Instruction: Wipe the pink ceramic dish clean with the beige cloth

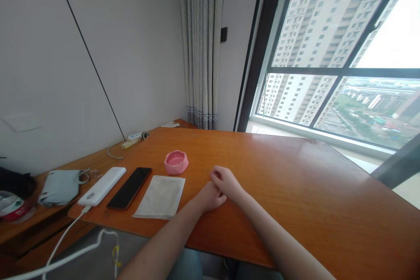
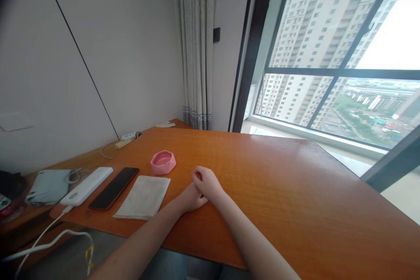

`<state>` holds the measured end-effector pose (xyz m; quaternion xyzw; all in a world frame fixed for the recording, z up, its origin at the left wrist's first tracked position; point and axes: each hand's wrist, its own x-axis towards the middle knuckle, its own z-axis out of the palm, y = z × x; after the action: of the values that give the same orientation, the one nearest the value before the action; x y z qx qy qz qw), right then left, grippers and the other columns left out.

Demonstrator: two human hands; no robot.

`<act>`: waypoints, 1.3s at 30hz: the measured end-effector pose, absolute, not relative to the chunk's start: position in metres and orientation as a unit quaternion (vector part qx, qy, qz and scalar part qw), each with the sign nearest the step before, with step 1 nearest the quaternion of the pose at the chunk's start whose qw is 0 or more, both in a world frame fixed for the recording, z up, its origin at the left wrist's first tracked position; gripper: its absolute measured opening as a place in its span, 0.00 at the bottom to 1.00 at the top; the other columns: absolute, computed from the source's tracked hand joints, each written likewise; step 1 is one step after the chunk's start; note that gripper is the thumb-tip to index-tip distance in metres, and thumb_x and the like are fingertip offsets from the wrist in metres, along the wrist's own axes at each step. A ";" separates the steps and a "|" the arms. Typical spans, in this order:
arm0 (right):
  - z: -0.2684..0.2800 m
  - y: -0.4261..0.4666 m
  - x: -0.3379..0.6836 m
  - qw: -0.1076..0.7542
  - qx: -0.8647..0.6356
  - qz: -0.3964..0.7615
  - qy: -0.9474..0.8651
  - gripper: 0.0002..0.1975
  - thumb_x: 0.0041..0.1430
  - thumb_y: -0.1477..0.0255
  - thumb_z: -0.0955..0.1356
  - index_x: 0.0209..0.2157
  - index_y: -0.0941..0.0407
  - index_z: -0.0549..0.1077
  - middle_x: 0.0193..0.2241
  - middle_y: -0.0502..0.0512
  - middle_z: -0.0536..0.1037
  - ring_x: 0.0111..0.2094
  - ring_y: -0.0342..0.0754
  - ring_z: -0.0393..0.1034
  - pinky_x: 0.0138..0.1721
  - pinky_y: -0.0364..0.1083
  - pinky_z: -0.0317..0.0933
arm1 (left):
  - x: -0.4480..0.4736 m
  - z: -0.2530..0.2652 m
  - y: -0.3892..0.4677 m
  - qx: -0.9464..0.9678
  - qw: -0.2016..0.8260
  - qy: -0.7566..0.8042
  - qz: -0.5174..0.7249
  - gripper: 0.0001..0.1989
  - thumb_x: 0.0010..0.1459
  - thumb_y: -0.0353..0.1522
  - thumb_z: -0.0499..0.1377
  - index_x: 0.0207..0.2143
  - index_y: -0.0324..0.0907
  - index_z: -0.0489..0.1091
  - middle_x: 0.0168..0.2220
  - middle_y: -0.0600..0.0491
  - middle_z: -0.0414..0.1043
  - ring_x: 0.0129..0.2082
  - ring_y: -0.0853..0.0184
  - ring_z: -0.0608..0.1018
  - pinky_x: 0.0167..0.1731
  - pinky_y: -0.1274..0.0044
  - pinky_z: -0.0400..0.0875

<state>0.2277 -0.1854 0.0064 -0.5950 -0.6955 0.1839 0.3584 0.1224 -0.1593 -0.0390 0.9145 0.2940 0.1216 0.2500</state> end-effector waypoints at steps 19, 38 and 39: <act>-0.034 -0.217 0.277 0.154 -0.727 0.070 -0.666 0.06 0.57 0.74 0.61 0.30 0.57 0.69 0.32 0.56 0.75 0.35 0.47 0.67 0.35 0.43 0.52 | 0.123 -0.030 -0.162 0.939 0.192 0.236 0.161 0.04 0.55 0.28 0.51 0.27 0.42 0.62 0.28 0.54 0.69 0.27 0.68 0.69 0.28 0.78 0.58; -0.028 -0.222 0.278 0.165 -0.713 0.089 -0.676 0.06 0.57 0.75 0.61 0.30 0.57 0.68 0.32 0.55 0.73 0.34 0.47 0.66 0.36 0.43 0.52 | -0.007 0.037 -0.028 0.701 0.127 0.671 0.207 0.16 0.56 0.39 0.54 0.41 0.35 0.63 0.44 0.39 0.68 0.45 0.56 0.72 0.42 0.71 0.67; -0.028 -0.222 0.278 0.166 -0.712 0.089 -0.676 0.06 0.57 0.75 0.61 0.30 0.57 0.68 0.31 0.55 0.73 0.34 0.46 0.66 0.36 0.43 0.52 | -0.015 0.034 -0.021 0.710 0.145 0.662 0.190 0.17 0.55 0.40 0.55 0.38 0.34 0.63 0.39 0.40 0.71 0.41 0.57 0.73 0.37 0.72 0.68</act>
<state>0.2782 -0.2219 -0.0282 -0.7123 -0.6760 0.0892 0.1663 -0.0147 -0.0208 0.0340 0.7100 0.6624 0.1903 0.1449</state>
